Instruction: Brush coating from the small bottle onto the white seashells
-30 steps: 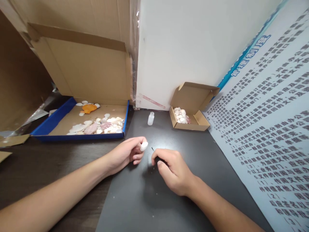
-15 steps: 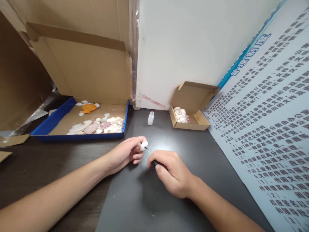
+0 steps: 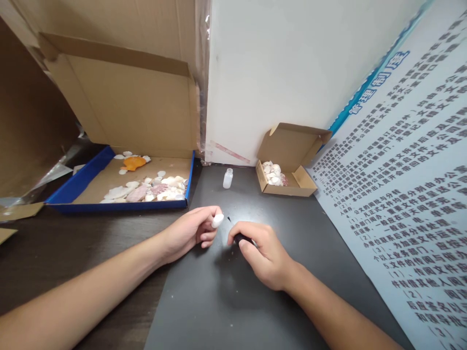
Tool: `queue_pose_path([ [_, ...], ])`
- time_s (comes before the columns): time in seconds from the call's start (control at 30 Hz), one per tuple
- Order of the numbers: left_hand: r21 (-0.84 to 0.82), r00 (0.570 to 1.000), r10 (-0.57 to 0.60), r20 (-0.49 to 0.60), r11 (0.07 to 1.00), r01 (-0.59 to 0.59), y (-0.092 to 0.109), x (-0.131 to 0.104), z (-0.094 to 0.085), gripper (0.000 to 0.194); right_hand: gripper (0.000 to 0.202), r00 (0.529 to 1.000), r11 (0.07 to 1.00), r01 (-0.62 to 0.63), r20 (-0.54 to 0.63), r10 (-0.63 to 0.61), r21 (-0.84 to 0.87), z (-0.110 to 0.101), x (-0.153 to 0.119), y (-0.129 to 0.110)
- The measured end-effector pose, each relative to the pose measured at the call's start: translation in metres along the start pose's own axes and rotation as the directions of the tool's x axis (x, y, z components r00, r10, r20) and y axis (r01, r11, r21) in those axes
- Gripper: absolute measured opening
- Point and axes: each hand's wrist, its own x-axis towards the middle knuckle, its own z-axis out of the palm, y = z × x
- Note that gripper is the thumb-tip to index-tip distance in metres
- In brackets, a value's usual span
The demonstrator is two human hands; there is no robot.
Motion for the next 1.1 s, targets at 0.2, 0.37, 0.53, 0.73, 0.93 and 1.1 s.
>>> queue_pose_path([
  [0.2, -0.009, 1.0, -0.002, -0.015, 1.0, 0.002, -0.0018, 0.0003, -0.0013, 0.01, 0.022, 0.997, 0.997, 0.073, 0.033, -0.074, 0.04, 0.0006, -0.0008, -0.0007],
  [0.37, -0.004, 1.0, 0.003, -0.001, 1.0, -0.003, -0.0013, -0.0006, -0.0008, 0.011, 0.022, 0.998, 0.997, 0.063, -0.026, -0.062, 0.04, -0.0008, -0.0007, -0.0002],
  [0.53, -0.004, 1.0, -0.005, -0.01, 1.0, 0.005, -0.0005, -0.0002, -0.0006, 0.011, 0.021, 0.999, 0.998, 0.046, 0.015, -0.047, 0.035, -0.0003, -0.0008, -0.0009],
  [0.73, -0.002, 1.0, -0.001, -0.001, 1.0, 0.001, -0.0007, 0.0002, -0.0013, 0.011, 0.022, 0.995, 0.993, 0.095, 0.023, -0.097, 0.072, -0.001, 0.0003, -0.0004],
  [0.93, -0.001, 1.0, -0.003, 0.002, 1.0, 0.003, -0.0009, 0.0005, -0.001, 0.011, 0.02, 1.0, 1.0, -0.013, -0.002, 0.013, 0.002, -0.0004, -0.0001, -0.0004],
  [1.1, -0.013, 1.0, -0.012, -0.021, 1.0, 0.012, -0.0011, 0.0003, -0.0013, 0.009, 0.021, 0.99, 0.99, 0.125, 0.05, -0.129, 0.065, 0.0, -0.001, -0.0019],
])
